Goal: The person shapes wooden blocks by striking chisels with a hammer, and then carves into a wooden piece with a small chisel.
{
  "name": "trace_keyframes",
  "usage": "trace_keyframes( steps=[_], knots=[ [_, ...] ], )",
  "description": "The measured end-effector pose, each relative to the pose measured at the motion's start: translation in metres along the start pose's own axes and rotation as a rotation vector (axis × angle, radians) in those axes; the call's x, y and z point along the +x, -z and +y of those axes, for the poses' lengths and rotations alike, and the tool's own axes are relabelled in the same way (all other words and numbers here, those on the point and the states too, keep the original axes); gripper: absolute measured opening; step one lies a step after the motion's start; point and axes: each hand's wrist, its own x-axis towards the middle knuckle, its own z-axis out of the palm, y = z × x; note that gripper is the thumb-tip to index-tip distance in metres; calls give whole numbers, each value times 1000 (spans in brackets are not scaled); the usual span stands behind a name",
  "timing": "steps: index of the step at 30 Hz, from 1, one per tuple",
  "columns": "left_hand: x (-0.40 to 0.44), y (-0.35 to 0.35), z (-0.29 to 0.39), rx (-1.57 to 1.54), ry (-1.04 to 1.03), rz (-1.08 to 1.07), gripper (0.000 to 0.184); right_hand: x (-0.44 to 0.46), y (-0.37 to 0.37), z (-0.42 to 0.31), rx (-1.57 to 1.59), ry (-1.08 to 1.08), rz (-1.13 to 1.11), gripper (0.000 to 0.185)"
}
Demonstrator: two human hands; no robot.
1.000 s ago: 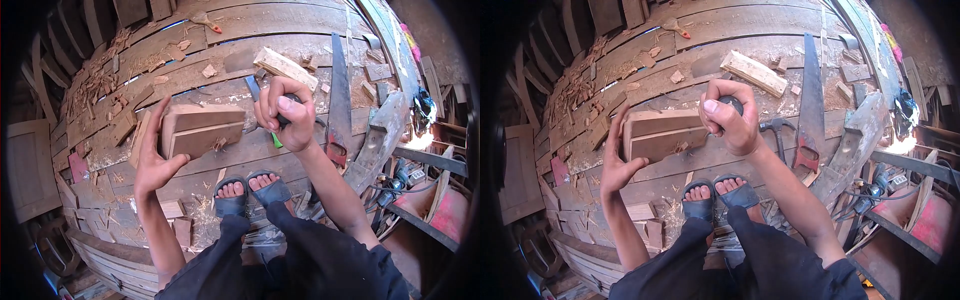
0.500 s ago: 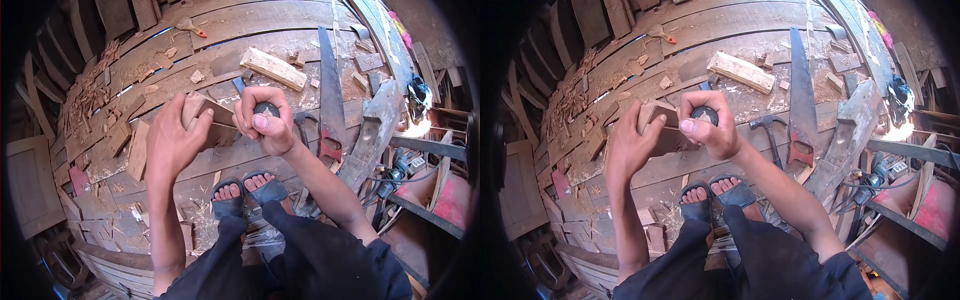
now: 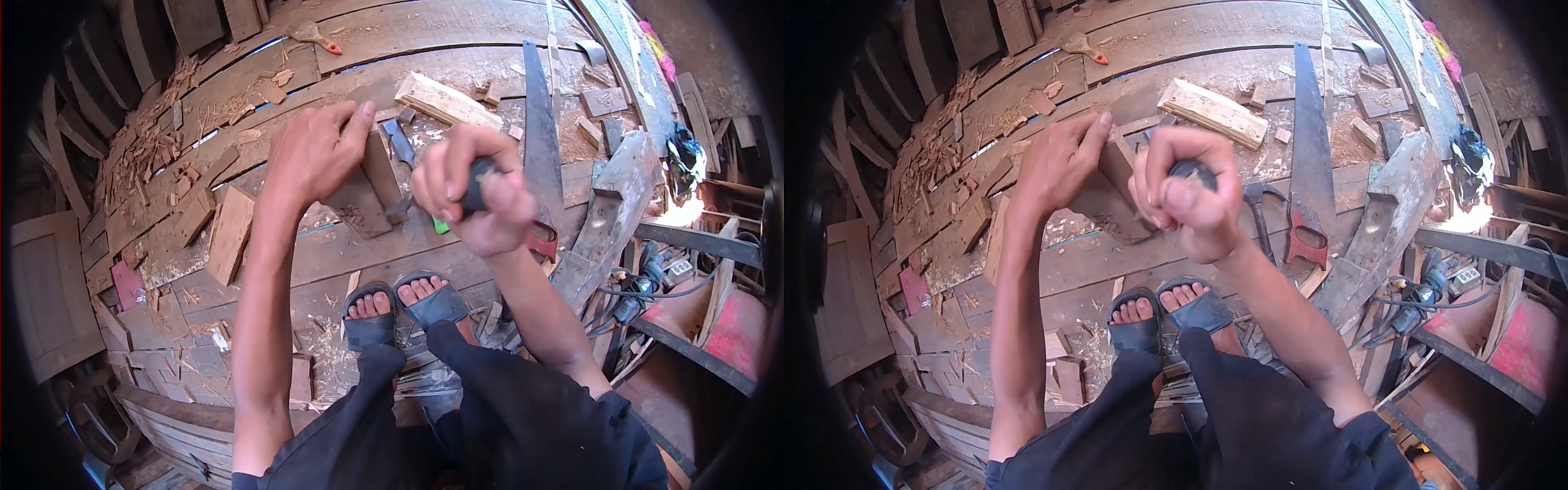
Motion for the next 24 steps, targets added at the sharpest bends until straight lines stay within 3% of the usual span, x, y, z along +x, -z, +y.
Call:
trace_keyframes(
  steps=[6,11,16,19,21,24],
  knots=[
    [-4,-2,8,4,-66,33,46,30,-21,-51,-31,168,-171,44],
    [-3,-3,12,11,-72,14,43,17,-3,-3,-351,154,-82,44],
    [-10,-4,13,46,-92,47,42,33,-6,-54,-103,157,-208,43],
    [-12,-3,11,8,-88,44,42,41,-17,-91,-137,128,-341,44],
    [-11,-3,9,-1,-80,34,42,39,-22,-79,-123,143,-286,41],
    [-12,-2,10,-6,-60,26,42,22,-9,-1,-174,148,-35,29]
  ],
)
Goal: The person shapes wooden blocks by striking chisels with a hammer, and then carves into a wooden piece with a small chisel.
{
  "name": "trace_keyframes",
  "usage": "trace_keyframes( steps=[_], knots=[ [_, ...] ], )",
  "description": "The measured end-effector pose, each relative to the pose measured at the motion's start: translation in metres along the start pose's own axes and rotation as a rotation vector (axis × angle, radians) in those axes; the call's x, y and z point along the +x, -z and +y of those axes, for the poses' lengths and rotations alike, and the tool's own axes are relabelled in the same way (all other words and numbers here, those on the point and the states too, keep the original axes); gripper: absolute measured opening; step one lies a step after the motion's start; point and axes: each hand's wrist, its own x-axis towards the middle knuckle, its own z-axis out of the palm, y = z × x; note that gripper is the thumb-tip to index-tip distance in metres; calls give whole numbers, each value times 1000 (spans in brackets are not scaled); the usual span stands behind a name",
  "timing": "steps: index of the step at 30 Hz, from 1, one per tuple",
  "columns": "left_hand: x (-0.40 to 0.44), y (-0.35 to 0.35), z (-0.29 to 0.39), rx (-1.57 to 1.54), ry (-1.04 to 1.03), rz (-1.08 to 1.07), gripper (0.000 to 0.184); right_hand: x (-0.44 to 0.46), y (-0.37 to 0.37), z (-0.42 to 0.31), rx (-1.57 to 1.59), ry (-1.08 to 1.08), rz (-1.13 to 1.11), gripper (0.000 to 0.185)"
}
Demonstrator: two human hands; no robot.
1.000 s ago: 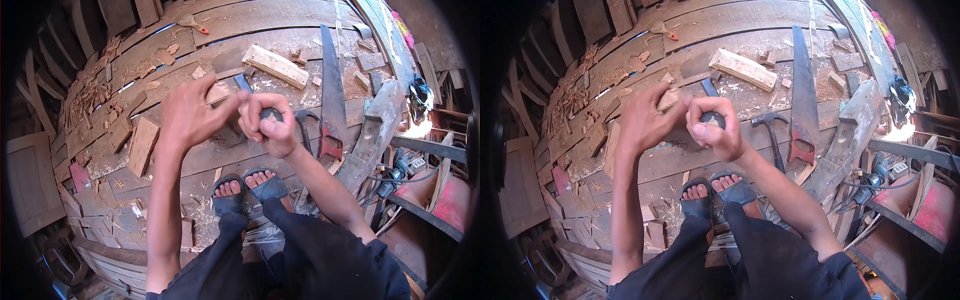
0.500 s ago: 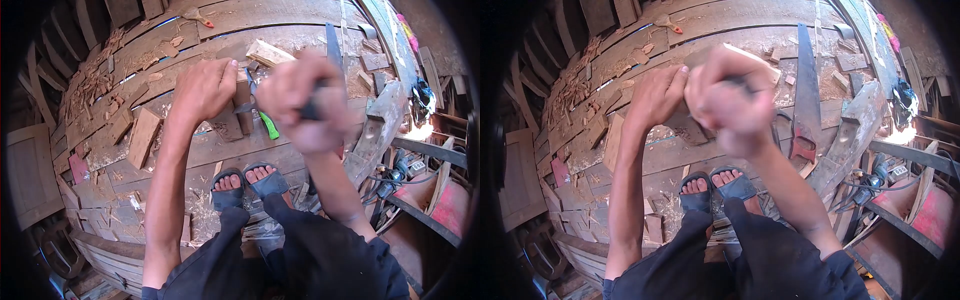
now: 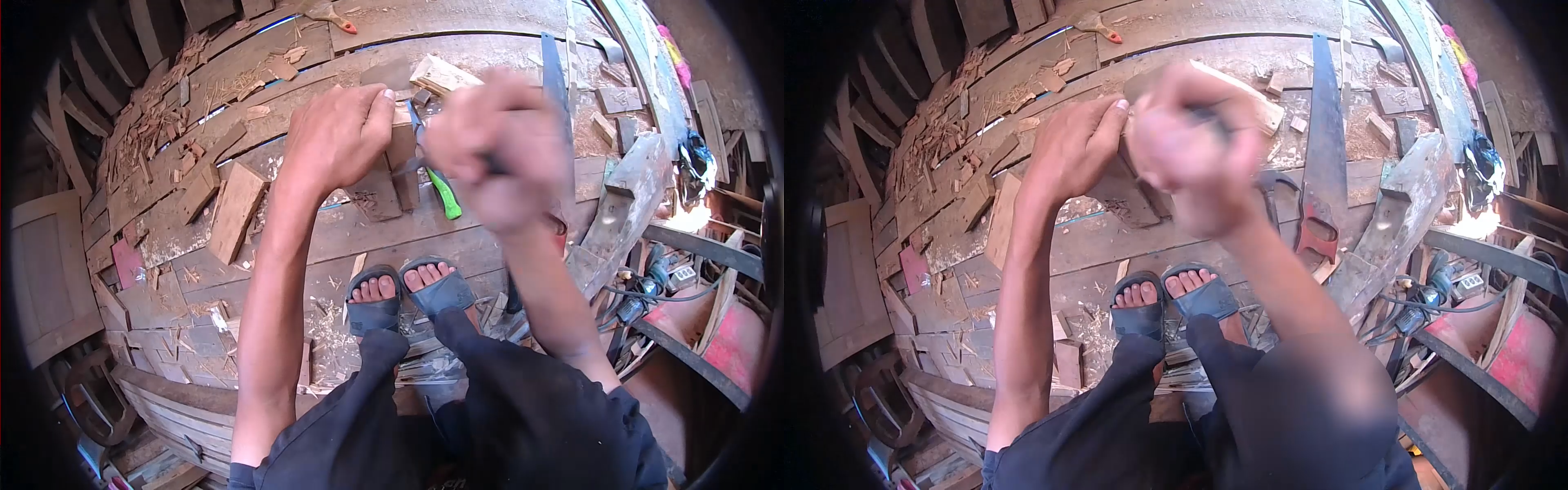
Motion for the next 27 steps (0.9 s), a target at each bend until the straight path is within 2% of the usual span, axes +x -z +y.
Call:
trace_keyframes(
  steps=[2,5,8,11,15,17,18,20,23,27],
  knots=[
    [-1,0,0,-3,4,-4,42,-15,-3,27,-88,-157,150,25],
    [-3,2,-4,-6,14,-1,43,-15,5,5,14,-101,109,32],
    [-6,2,-3,-14,13,21,43,10,10,-45,45,12,-154,43],
    [-9,0,-6,-46,-9,89,41,12,-6,-59,45,13,-143,41],
    [-11,1,-13,-65,1,112,40,-14,-8,11,-171,-75,51,35],
    [-11,4,-14,-58,21,120,40,-16,-1,11,-150,-65,-26,42],
    [-11,6,-11,-53,32,98,40,-16,-3,2,21,-61,41,33],
    [-13,7,-11,-45,47,80,40,1,0,-22,116,22,-53,34],
    [-16,4,-6,-44,50,56,40,19,-5,-65,112,55,-212,48],
    [-15,3,-9,-41,71,91,39,0,-16,-16,16,-16,-85,47]
  ],
)
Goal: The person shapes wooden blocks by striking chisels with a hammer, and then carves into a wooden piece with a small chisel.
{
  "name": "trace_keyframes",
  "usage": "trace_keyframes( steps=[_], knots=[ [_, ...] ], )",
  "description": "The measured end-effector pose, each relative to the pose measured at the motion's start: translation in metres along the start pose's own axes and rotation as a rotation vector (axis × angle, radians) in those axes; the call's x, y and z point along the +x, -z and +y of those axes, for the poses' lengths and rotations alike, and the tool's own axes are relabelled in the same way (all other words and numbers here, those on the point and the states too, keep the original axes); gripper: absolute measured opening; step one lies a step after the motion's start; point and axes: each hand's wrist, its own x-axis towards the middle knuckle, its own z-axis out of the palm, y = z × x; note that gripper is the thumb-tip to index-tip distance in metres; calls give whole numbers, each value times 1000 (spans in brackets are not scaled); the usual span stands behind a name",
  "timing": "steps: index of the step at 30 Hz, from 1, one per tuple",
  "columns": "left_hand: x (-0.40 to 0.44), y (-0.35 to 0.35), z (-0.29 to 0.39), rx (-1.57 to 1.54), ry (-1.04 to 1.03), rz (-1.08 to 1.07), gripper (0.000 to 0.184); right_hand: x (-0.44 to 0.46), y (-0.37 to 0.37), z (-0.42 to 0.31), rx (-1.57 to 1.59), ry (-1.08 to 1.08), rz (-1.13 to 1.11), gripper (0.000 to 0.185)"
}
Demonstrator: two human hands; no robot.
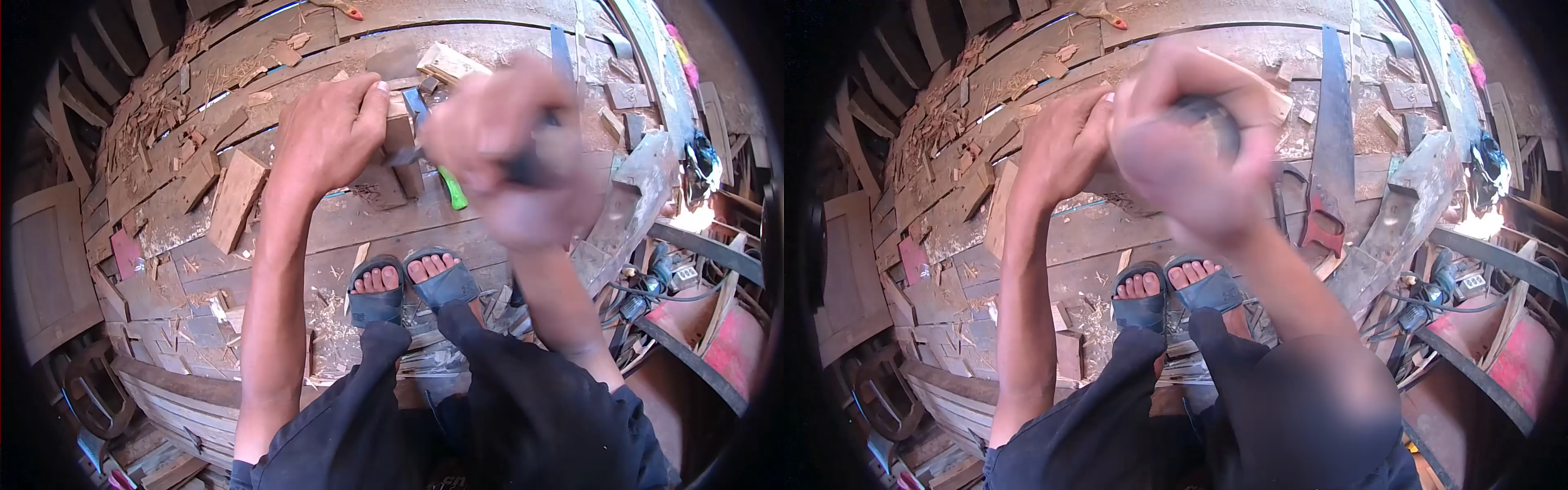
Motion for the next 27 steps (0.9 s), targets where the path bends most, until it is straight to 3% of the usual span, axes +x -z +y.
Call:
trace_keyframes(
  steps=[7,10,14,16,19,22,25,27],
  knots=[
    [-8,4,-12,3,-34,103,41,10,19,-32,101,51,-121,44],
    [-6,16,0,13,59,-116,46,15,12,-46,144,84,-163,44],
    [-10,4,-4,18,-30,12,43,-17,-3,38,-176,-34,19,33],
    [-7,8,-4,2,4,-3,42,-11,-3,30,-206,-54,-17,39],
    [-12,4,-3,-15,-9,46,39,13,11,-19,68,42,-79,42],
    [-18,3,4,9,0,5,40,28,3,-55,23,65,-184,44],
    [-14,9,14,32,32,-62,42,-3,-7,23,-245,-24,103,27],
    [-14,9,13,34,43,-60,41,-25,-2,53,-297,-199,162,30]
  ],
)
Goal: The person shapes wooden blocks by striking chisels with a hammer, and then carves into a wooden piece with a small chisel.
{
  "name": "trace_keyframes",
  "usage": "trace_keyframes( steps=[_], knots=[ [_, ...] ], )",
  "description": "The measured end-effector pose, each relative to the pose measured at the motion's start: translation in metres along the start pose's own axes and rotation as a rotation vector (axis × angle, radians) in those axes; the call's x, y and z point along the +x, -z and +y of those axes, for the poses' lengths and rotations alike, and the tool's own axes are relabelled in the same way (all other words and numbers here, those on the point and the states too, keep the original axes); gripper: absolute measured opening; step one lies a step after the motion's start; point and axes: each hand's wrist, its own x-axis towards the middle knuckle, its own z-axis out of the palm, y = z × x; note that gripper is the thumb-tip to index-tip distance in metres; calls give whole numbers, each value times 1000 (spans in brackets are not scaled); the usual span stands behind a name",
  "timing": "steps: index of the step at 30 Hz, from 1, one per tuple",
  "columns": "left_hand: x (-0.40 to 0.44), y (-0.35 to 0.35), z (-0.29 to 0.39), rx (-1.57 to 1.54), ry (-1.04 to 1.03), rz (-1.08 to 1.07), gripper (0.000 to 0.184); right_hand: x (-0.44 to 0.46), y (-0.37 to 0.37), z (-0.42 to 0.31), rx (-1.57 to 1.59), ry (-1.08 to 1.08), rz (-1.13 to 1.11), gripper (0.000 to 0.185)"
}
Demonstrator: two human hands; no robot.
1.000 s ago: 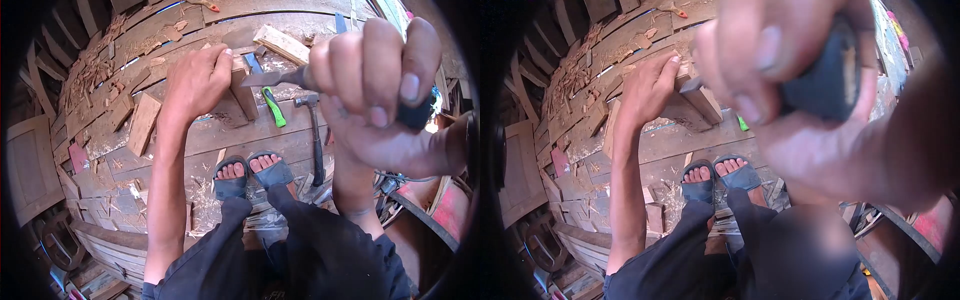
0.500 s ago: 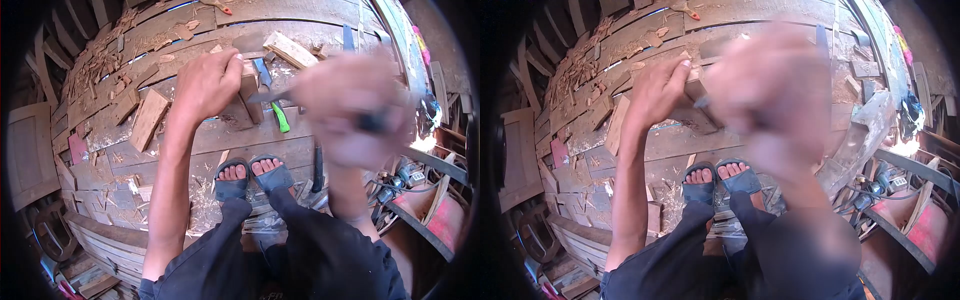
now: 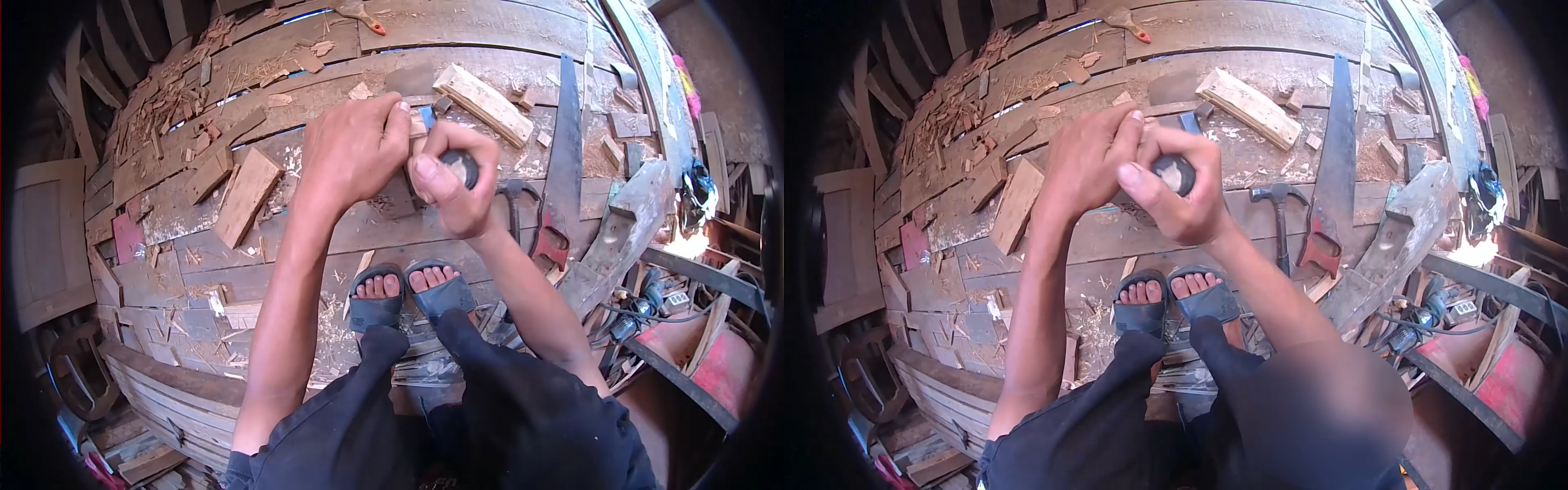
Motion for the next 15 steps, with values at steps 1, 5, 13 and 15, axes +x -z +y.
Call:
trace_keyframes(
  steps=[1,5,13,15],
  knots=[
    [2,-2,-4,-2,-3,23,41,-4,2,4,2,-74,8,32],
    [-1,-6,-8,5,-21,59,41,9,19,-49,298,162,-45,30],
    [-1,-2,-19,-62,-10,87,39,-3,3,-16,353,155,-30,21],
    [-3,-2,-22,-73,-2,115,39,-5,8,-20,408,146,-39,21]
  ],
)
